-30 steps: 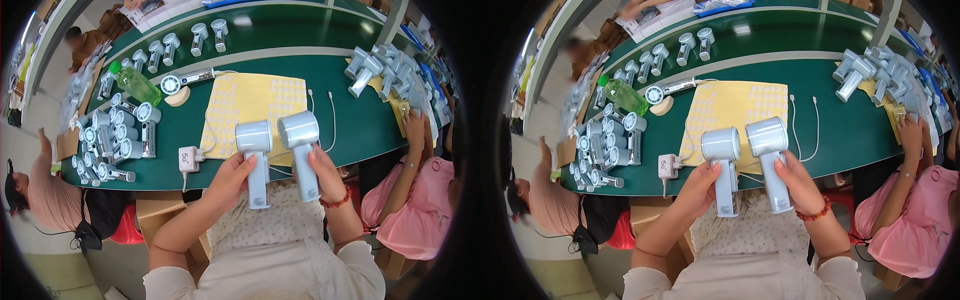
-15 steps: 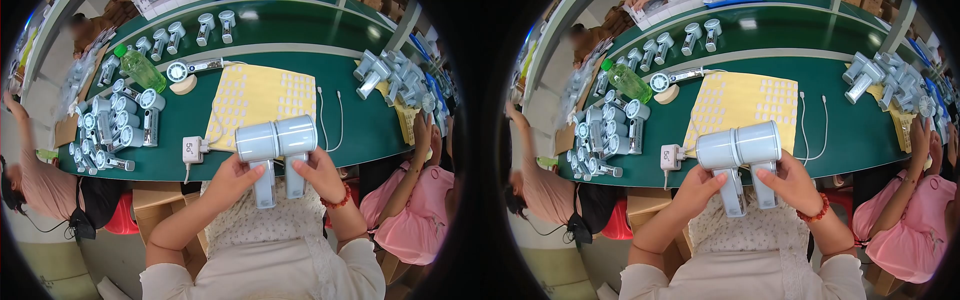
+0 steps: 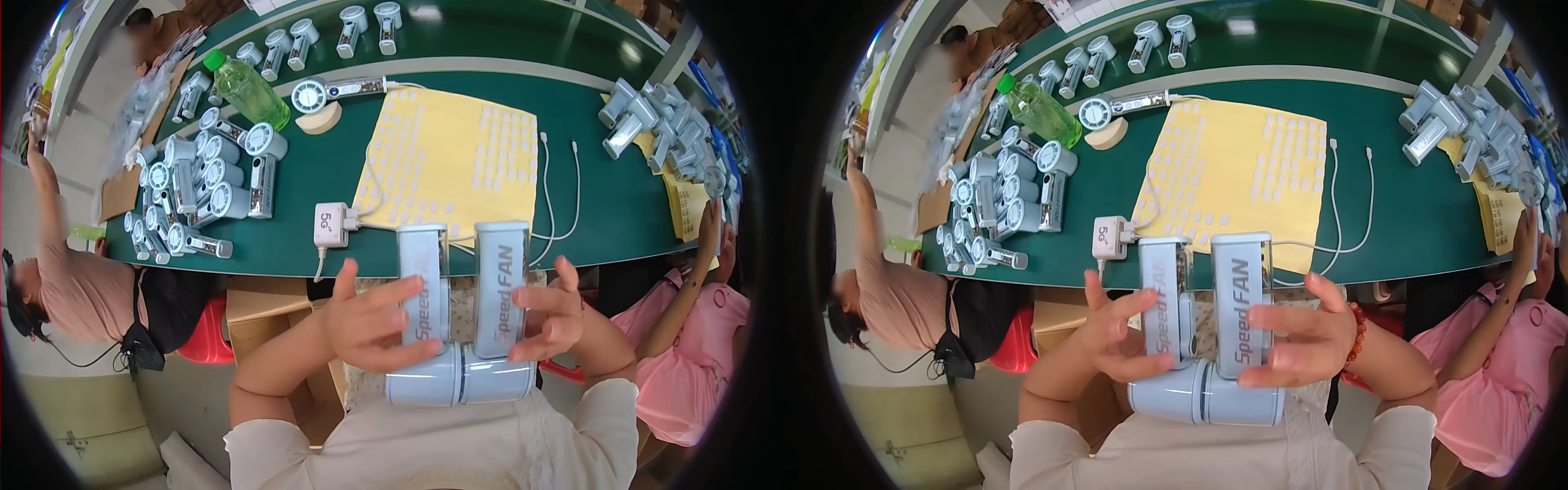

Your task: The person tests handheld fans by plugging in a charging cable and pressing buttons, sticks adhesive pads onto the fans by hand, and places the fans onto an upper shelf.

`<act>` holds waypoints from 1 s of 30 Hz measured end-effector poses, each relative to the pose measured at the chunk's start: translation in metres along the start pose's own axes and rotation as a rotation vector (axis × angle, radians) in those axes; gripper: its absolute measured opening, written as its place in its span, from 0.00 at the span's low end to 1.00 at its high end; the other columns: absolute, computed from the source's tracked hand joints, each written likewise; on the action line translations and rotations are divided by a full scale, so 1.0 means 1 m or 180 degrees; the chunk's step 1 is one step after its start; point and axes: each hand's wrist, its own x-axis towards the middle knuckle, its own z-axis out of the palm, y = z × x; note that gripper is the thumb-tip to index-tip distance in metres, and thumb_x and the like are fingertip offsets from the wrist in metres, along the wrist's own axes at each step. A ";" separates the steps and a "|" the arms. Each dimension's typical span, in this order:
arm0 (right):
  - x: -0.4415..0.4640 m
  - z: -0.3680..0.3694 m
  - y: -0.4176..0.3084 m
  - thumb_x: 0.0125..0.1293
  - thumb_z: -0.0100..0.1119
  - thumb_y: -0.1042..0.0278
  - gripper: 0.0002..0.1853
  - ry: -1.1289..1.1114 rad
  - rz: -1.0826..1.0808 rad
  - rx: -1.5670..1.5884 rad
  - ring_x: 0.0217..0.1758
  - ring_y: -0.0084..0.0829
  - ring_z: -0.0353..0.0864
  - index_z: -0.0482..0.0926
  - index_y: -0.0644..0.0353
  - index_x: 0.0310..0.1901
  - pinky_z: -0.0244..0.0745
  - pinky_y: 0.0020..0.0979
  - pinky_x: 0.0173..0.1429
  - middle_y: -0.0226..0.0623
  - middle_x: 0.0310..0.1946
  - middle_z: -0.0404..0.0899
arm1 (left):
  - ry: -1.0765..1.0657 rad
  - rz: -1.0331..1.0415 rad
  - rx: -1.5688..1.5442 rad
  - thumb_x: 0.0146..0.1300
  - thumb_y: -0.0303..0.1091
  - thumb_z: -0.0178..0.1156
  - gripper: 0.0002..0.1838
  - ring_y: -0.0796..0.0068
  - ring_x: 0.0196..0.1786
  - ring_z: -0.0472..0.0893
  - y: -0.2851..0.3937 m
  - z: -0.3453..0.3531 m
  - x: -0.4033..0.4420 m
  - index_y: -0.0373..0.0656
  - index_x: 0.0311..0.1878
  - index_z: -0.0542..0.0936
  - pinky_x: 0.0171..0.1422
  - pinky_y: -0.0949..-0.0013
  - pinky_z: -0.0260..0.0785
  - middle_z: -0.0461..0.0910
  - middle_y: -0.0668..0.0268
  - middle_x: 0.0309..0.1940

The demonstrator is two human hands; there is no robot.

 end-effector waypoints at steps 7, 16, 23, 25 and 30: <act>-0.020 0.012 -0.010 0.59 0.60 0.45 0.34 0.0343 -0.0290 -0.0005 0.48 0.22 0.79 0.62 0.47 0.65 0.44 0.48 0.72 0.11 0.62 0.59 | 0.0912 0.0547 0.0366 0.50 0.30 0.64 0.17 0.68 0.50 0.80 0.007 0.018 -0.013 0.68 0.41 0.79 0.73 0.41 0.27 0.63 0.80 0.57; -0.013 0.002 -0.015 0.64 0.54 0.48 0.21 -0.0102 0.0129 -0.0120 0.50 0.27 0.79 0.73 0.43 0.57 0.52 0.46 0.67 0.19 0.57 0.66 | 0.0235 0.0214 0.0196 0.53 0.33 0.63 0.15 0.73 0.50 0.79 0.008 -0.004 0.004 0.64 0.44 0.79 0.73 0.46 0.36 0.69 0.76 0.54; 0.023 0.027 -0.002 0.51 0.70 0.77 0.20 0.0810 0.4301 0.2392 0.42 0.21 0.75 0.70 0.64 0.44 0.71 0.24 0.50 0.32 0.39 0.76 | 0.0685 -0.3798 -0.3046 0.66 0.44 0.54 0.27 0.65 0.54 0.76 -0.003 0.015 0.001 0.35 0.61 0.62 0.59 0.60 0.68 0.73 0.54 0.55; 0.017 0.029 0.006 0.56 0.66 0.75 0.16 0.0856 0.4907 0.3012 0.42 0.20 0.74 0.70 0.64 0.43 0.72 0.23 0.48 0.31 0.37 0.75 | 0.0950 -0.4741 -0.3898 0.69 0.47 0.48 0.27 0.65 0.52 0.77 -0.009 0.018 0.011 0.37 0.62 0.59 0.58 0.59 0.70 0.74 0.56 0.51; 0.013 0.046 0.010 0.64 0.58 0.66 0.17 0.0917 0.4981 0.3179 0.44 0.22 0.76 0.70 0.68 0.49 0.73 0.25 0.49 0.36 0.42 0.76 | 0.1313 -0.5301 -0.4619 0.68 0.45 0.51 0.27 0.64 0.54 0.75 -0.015 0.018 -0.001 0.39 0.63 0.59 0.61 0.58 0.68 0.72 0.58 0.51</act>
